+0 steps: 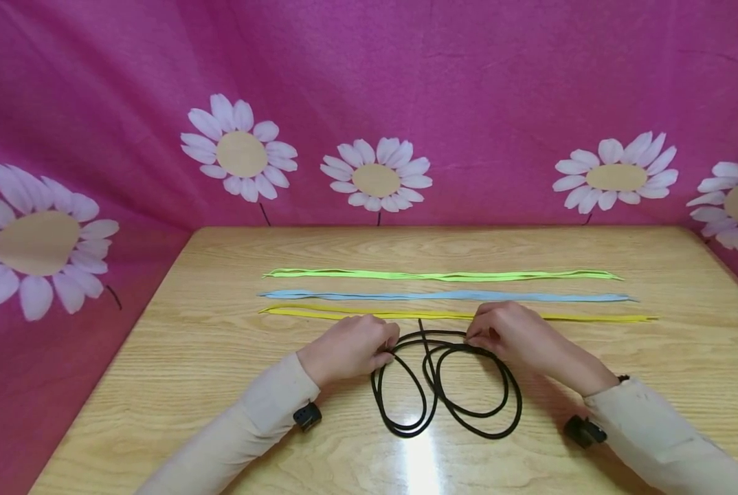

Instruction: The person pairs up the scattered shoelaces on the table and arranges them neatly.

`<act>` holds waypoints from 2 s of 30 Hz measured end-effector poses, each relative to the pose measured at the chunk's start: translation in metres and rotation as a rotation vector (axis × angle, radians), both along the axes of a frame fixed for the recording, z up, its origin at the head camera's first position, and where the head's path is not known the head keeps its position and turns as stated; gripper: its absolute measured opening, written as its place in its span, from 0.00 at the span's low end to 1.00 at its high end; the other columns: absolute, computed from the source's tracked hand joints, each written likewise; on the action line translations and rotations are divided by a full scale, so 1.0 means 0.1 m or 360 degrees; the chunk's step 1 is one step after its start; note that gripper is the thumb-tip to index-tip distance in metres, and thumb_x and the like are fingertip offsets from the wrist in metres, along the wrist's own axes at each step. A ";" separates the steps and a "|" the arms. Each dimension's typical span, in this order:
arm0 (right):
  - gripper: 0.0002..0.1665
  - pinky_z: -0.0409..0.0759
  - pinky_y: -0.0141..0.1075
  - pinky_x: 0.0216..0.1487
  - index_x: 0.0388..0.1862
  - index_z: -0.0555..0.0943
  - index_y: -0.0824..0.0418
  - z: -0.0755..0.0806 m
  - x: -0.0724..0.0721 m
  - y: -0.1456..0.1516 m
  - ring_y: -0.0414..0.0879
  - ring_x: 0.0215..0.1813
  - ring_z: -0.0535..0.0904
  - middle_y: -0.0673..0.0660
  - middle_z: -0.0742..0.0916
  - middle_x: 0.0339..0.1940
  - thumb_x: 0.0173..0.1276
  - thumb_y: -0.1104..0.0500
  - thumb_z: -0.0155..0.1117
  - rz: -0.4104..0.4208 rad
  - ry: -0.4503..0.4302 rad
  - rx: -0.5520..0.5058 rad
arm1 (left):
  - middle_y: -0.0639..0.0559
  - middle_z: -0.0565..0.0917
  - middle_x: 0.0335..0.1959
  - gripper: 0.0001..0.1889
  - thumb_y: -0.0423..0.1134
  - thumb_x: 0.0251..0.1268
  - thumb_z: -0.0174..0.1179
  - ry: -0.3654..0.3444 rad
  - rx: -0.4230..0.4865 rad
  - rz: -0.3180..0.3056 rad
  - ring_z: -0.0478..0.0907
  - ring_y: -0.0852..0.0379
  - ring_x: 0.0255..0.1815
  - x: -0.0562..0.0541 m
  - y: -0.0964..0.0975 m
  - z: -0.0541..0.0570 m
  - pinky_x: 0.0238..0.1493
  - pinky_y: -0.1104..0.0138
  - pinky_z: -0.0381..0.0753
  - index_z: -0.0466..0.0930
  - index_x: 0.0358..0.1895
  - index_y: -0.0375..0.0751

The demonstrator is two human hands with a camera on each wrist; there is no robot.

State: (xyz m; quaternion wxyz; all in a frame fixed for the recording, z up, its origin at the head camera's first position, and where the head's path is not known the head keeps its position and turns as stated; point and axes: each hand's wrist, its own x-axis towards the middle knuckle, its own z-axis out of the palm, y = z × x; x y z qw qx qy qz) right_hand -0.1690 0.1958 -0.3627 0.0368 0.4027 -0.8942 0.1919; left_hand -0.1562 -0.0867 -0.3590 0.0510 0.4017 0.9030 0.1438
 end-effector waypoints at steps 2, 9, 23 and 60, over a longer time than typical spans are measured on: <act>0.05 0.76 0.31 0.29 0.30 0.87 0.53 0.00 0.01 -0.01 0.34 0.29 0.76 0.44 0.83 0.29 0.55 0.61 0.75 -0.0009 -0.0052 0.0031 | 0.58 0.73 0.23 0.09 0.36 0.62 0.65 -0.0023 -0.0019 0.0020 0.69 0.64 0.24 0.00 0.00 0.00 0.26 0.71 0.69 0.73 0.30 0.44; 0.07 0.72 0.29 0.27 0.31 0.86 0.54 0.01 0.05 -0.02 0.33 0.27 0.71 0.44 0.81 0.29 0.54 0.63 0.75 -0.0056 -0.0164 0.0141 | 0.57 0.76 0.27 0.08 0.40 0.65 0.63 -0.0090 -0.0166 0.0075 0.70 0.63 0.27 0.01 0.01 -0.01 0.28 0.70 0.71 0.74 0.34 0.43; 0.09 0.76 0.32 0.29 0.29 0.85 0.53 0.04 0.22 -0.02 0.34 0.29 0.76 0.42 0.82 0.29 0.53 0.67 0.73 0.0026 -0.0099 0.0155 | 0.60 0.75 0.24 0.08 0.37 0.64 0.64 -0.0199 -0.0096 -0.0080 0.68 0.65 0.25 0.10 -0.06 -0.01 0.29 0.72 0.69 0.75 0.29 0.46; 0.14 0.62 0.29 0.21 0.36 0.81 0.53 0.21 0.36 0.80 0.29 0.20 0.61 0.37 0.70 0.18 0.55 0.70 0.68 -0.0258 -0.0219 0.0202 | 0.55 0.80 0.29 0.04 0.27 0.64 0.59 -0.0148 0.0140 0.0205 0.71 0.65 0.28 0.21 -1.05 0.18 0.32 0.69 0.74 0.81 0.39 0.37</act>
